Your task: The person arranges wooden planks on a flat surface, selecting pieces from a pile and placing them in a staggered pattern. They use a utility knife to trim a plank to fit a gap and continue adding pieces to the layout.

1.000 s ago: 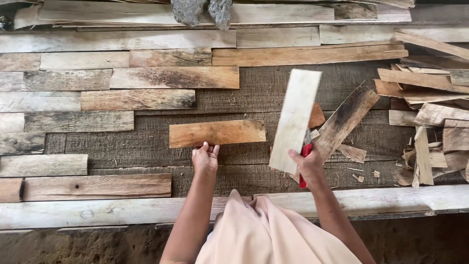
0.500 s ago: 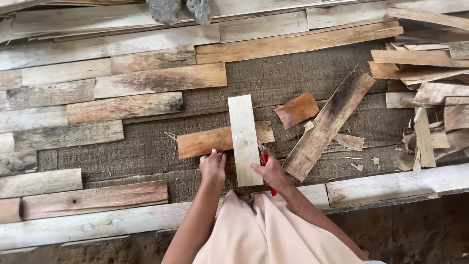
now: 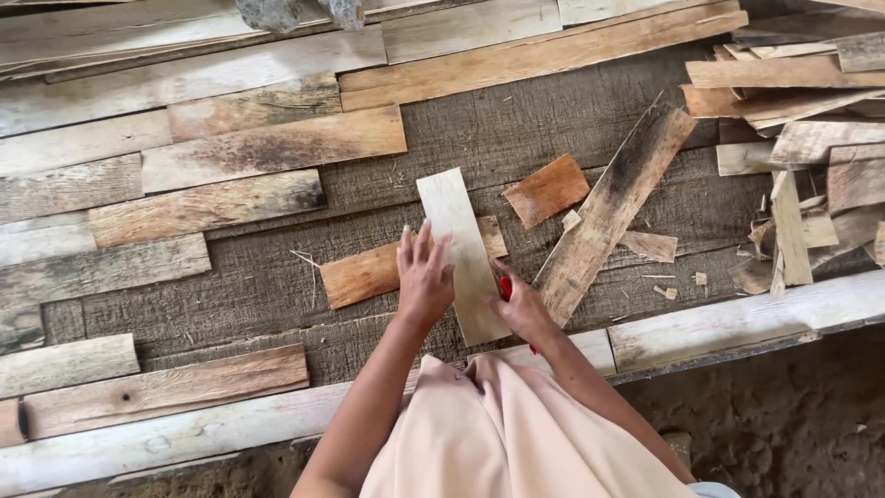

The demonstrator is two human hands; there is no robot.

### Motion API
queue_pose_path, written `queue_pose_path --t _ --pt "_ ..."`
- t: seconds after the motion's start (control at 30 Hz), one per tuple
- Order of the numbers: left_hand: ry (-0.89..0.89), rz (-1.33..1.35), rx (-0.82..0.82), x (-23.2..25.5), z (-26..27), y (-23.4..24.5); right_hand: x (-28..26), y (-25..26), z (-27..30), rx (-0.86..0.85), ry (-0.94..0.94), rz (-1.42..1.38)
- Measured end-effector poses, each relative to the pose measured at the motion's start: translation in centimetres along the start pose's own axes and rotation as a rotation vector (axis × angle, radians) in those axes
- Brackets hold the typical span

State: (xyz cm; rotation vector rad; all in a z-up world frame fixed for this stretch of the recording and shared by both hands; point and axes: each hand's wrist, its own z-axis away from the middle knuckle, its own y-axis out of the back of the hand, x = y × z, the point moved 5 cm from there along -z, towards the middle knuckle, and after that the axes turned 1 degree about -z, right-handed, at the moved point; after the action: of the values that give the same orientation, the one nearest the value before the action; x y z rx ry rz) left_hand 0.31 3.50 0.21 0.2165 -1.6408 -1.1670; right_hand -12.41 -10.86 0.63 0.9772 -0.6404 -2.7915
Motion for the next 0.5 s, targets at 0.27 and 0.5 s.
queue_pose_path --t 0.27,0.5 --pt "0.013 -0.221 -0.229 -1.4 -1.0 -2.2 1.8 -1.8 -0.4 0.036 0.076 0.038" --pt "0.033 -0.152 -0.263 -2.1 -1.2 -2.8 2.6 -2.9 -0.4 0.173 0.203 0.2"
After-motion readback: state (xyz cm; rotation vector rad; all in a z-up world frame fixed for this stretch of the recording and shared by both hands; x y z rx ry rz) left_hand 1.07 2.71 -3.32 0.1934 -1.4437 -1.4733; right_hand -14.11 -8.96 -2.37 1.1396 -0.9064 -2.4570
